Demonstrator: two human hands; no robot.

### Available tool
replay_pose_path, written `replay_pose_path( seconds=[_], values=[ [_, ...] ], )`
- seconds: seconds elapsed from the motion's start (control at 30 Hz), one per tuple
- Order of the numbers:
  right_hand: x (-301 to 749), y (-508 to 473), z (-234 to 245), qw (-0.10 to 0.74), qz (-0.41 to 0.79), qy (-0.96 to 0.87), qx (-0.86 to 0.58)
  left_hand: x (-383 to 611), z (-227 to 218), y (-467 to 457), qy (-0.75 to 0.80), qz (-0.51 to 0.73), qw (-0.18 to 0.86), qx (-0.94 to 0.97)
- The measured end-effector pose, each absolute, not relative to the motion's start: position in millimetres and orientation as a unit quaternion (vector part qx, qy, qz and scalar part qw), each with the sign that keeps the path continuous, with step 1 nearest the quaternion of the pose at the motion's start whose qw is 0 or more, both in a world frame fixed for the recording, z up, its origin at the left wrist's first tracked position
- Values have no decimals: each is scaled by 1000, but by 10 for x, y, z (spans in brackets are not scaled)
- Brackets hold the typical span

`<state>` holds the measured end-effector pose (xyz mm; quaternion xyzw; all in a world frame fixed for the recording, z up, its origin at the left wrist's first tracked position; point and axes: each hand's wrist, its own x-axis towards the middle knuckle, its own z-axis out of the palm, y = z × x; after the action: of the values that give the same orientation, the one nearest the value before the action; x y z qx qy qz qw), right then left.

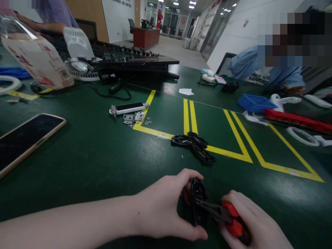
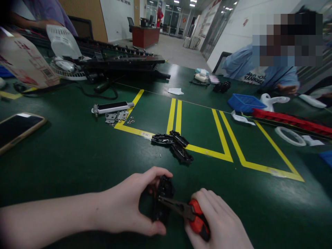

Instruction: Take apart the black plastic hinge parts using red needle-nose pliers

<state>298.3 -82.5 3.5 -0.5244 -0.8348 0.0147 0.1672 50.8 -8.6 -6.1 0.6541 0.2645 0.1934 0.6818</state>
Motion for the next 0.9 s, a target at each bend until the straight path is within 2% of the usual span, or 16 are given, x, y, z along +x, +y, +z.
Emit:
replay_pose_path(
  seconds=[0.47,0.7,0.9],
  values=[
    [3014,-816,82,93,77,-829,-546,488,-70,-74,229,210,657,687],
    [3044,-829,68,104,67,-828,-548,473,-99,-85,220,217,625,717],
    [3011,-858,1,120,63,-827,-545,499,-89,-76,246,205,682,658]
  ],
)
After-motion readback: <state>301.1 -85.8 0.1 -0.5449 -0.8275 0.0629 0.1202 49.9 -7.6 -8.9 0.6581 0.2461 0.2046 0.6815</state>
